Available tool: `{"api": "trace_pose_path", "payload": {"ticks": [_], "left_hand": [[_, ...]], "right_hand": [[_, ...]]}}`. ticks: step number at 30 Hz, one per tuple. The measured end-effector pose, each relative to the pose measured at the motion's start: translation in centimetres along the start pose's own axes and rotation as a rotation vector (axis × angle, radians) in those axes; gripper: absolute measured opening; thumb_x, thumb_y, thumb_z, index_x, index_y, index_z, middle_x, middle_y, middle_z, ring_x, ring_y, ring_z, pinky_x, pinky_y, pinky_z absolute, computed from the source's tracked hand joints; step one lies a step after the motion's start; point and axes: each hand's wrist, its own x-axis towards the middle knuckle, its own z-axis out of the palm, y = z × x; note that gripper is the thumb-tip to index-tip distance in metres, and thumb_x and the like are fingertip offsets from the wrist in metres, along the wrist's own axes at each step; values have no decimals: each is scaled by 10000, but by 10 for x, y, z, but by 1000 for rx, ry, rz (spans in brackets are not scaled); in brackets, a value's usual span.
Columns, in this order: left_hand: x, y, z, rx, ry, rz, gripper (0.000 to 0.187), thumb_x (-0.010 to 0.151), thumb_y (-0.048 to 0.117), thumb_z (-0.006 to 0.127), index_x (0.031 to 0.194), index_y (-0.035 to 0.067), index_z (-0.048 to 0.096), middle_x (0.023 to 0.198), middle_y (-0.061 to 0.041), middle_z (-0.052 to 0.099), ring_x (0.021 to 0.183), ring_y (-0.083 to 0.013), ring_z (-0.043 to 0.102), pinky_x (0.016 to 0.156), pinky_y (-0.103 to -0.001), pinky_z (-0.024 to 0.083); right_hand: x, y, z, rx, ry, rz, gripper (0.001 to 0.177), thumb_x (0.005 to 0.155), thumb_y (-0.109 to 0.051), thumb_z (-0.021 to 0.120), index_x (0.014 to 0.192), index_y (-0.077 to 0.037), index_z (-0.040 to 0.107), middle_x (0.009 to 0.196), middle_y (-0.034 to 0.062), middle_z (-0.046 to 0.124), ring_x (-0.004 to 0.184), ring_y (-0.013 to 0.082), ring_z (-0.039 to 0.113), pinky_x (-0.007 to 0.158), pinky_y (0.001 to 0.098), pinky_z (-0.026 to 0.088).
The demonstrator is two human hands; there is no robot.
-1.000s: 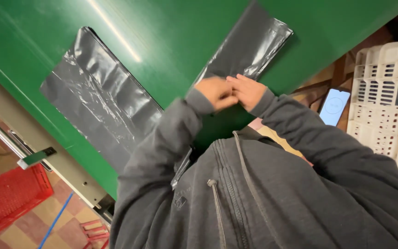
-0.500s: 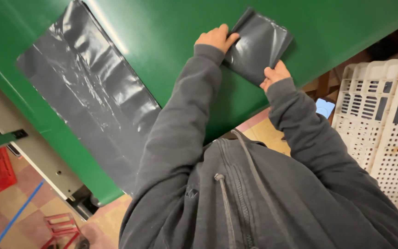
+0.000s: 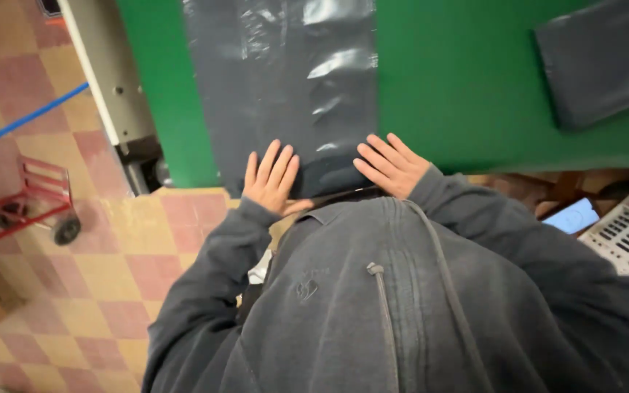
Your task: Folding black plastic bags on a conveyor belt and placing them into a white plastic crate.
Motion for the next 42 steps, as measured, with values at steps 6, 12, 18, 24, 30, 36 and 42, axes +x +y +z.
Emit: {"api": "trace_pose_path", "payload": {"ticks": [6, 12, 18, 24, 30, 36, 42], "left_hand": [[-100, -40, 16, 416, -4, -84, 513, 934, 318, 655, 1416, 151, 596, 1526, -78, 542, 1442, -323, 490, 1112, -592, 384], [-77, -67, -56, 41, 77, -90, 411, 883, 66, 655, 1294, 75, 652, 1336, -110, 671, 1283, -307, 654, 1041, -451, 530], [45, -127, -94, -776, 231, -469, 123, 997, 74, 649, 1109, 29, 675, 903, -94, 727, 817, -155, 747, 734, -279, 581], [188, -284, 21, -704, 481, -474, 171, 1002, 180, 681, 1065, 23, 657, 765, -123, 699, 670, -192, 671, 639, -343, 544], [219, -337, 73, -248, 377, -651, 237, 981, 280, 703, 984, 50, 648, 872, -190, 731, 821, -440, 682, 722, -507, 540], [217, -262, 9, -239, 498, -589, 344, 991, 282, 661, 1234, 41, 620, 1173, -192, 682, 1003, -387, 670, 852, -457, 559], [190, -228, 74, -1093, 161, -656, 534, 930, 479, 640, 1312, 110, 580, 1302, -103, 663, 1234, -316, 606, 1032, -433, 482]], "right_hand": [[45, -21, 22, -265, -136, -275, 463, 971, -197, 542, 1417, -85, 602, 1497, 131, 575, 1415, 291, 534, 1186, 477, 402], [37, 20, 20, 147, -247, -96, 437, 799, -119, 684, 1231, -52, 675, 1344, 166, 659, 1235, 341, 636, 1026, 465, 517], [76, 111, -24, 561, -154, 458, 439, 786, -14, 818, 1191, -19, 649, 1178, 126, 677, 1075, 212, 648, 928, 342, 532], [174, 263, 17, 759, 235, 569, 391, 980, -106, 790, 1317, -13, 614, 1239, 65, 698, 1134, 147, 658, 1019, 296, 551], [256, 295, 26, 170, 198, 504, 417, 933, -220, 860, 1231, -32, 636, 1172, 136, 696, 1063, 308, 654, 961, 392, 552], [314, 294, 32, -6, -307, 581, 633, 746, -311, 897, 1237, -55, 590, 1135, 184, 622, 1083, 415, 564, 936, 491, 471], [293, 231, 8, -119, -249, 359, 327, 783, -188, 854, 1026, -93, 658, 1019, 138, 662, 1045, 376, 585, 909, 471, 458]]}}
